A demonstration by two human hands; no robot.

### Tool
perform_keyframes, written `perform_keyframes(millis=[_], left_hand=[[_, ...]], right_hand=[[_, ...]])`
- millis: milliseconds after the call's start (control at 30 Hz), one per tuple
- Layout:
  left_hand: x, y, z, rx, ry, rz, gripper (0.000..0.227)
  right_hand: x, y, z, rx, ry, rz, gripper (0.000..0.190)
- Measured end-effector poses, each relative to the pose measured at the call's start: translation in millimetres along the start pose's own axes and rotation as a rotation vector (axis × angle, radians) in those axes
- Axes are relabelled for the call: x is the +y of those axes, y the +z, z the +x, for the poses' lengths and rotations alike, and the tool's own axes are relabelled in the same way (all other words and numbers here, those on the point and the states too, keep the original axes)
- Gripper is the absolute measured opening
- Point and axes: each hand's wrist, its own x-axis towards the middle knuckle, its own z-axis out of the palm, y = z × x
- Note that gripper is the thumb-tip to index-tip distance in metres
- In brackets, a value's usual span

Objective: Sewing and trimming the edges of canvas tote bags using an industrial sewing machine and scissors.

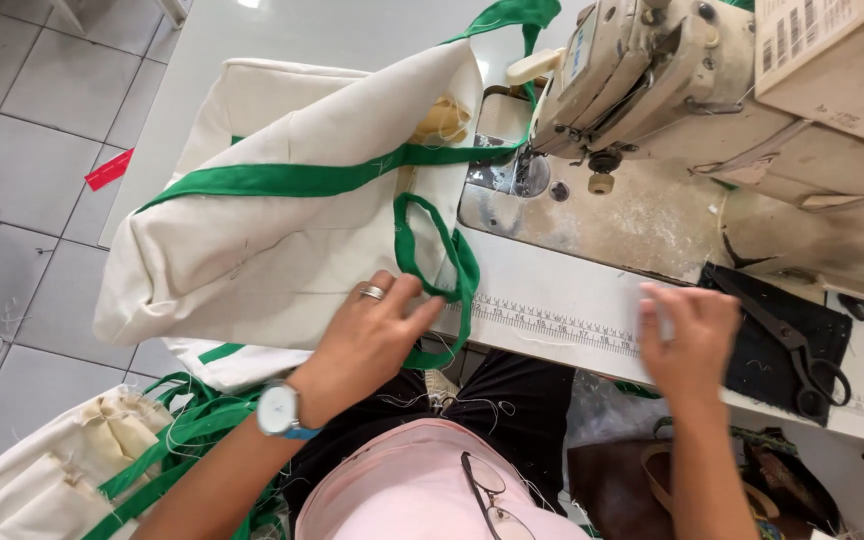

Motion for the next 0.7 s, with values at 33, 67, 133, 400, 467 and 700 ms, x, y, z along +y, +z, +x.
perform_keyframes(millis=[33,67,133,400,467,700], left_hand=[[3,10,0,-0.033,0.010,0.109,0.055],[4,14,-1,-0.034,0.008,0.109,0.055],[5,21,-1,0.147,0.119,0.240,0.017],[42,-117,-64,0.432,-0.166,-1.022,0.019],[35,-138,-108,0.537,-0.166,-1.140,0.032],[5,40,-250,-0.802,-1.115,-0.534,0.018]], right_hand=[[-21,4,4,0.029,-0.113,0.091,0.016],[-40,4,10,0.029,-0.114,0.093,0.016],[-78,4,24,0.063,-0.200,0.252,0.010],[-144,0,58,0.023,-0.341,0.516,0.009],[-150,3,63,0.007,-0.362,0.535,0.009],[-181,27,78,-0.181,-0.382,0.444,0.043]])
